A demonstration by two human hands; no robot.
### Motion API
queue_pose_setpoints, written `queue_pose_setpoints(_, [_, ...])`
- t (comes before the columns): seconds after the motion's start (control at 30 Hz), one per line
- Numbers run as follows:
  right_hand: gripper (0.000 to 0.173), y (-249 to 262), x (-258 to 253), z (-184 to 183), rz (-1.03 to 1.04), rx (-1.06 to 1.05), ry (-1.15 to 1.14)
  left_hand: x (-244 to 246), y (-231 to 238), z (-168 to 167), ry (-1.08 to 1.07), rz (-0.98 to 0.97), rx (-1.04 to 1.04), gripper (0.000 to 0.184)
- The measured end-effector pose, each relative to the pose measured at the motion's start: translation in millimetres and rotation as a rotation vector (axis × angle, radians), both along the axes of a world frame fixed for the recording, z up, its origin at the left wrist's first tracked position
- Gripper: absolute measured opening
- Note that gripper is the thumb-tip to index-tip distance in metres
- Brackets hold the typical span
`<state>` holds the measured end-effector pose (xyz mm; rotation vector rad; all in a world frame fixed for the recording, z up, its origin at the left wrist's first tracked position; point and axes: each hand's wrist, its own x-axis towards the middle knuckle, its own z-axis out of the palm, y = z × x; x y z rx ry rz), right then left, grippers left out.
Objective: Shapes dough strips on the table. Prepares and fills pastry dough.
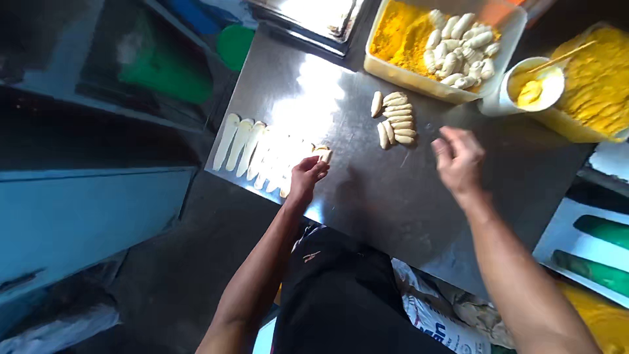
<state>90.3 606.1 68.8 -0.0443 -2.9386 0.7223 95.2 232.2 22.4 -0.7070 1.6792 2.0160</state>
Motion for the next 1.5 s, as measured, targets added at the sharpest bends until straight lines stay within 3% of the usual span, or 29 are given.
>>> queue_pose_setpoints(0.1, [0.045,-84,34,-20,0.216,-0.146,-0.017,4,12,-8,-0.055,0.136,0.131,0.033])
queue_pose_setpoints(0.2, [0.049,-141,43,-35,0.378,-0.307,-0.069,8,13,-43,-0.213,0.177,0.065,0.028])
queue_pose_setpoints(0.3, [0.057,-178,24,-56,0.583,-0.363,-0.098,5,8,-54,-0.21,0.126,0.024,0.026])
queue_pose_setpoints(0.37, [0.062,-190,9,-84,0.703,-0.288,-0.132,9,4,-54,-0.188,0.081,0.006,0.026])
queue_pose_setpoints(0.47, [0.062,-174,-12,-135,0.855,0.016,-0.093,14,1,-51,-0.161,0.046,-0.014,0.027])
queue_pose_setpoints(0.53, [0.07,-175,-5,-139,0.808,0.145,-0.075,20,-2,-51,-0.144,-0.003,-0.099,0.031])
queue_pose_setpoints(0.6, [0.084,-190,18,-136,0.798,0.125,-0.11,30,-10,-52,-0.104,-0.114,-0.271,0.035])
queue_pose_setpoints(0.7, [0.073,-185,15,-137,0.885,0.132,-0.106,39,-20,-51,-0.074,-0.298,-0.528,0.03])
queue_pose_setpoints(0.77, [0.078,-182,12,-136,0.789,0.192,-0.088,48,-25,-49,-0.069,-0.348,-0.618,0.025])
queue_pose_setpoints(0.83, [0.09,-201,32,-137,0.766,0.151,-0.113,54,-34,-52,-0.056,-0.337,-0.636,0.025])
queue_pose_setpoints(0.97, [0.068,-201,38,-141,0.84,0.123,-0.075,70,-47,-61,0.015,-0.319,-0.512,0.023])
queue_pose_setpoints(1.03, [0.076,-198,29,-140,0.723,0.218,-0.063,76,-53,-59,0.038,-0.336,-0.476,0.028])
queue_pose_setpoints(1.13, [0.093,-236,68,-144,0.612,0.176,-0.064,83,-60,-54,0.108,-0.357,-0.573,0.029])
queue_pose_setpoints(1.3, [0.091,-295,163,-152,0.605,0.068,-0.16,126,-75,-65,0.166,-0.439,-0.881,0.028])
queue_pose_setpoints(1.43, [0.084,-296,170,-148,0.623,0.018,-0.192,148,-83,-52,0.215,-0.492,-1.017,0.036])
queue_pose_setpoints(1.5, [0.066,-272,149,-130,0.678,-0.067,-0.205,129,-72,-36,0.246,-0.48,-1.024,0.036])
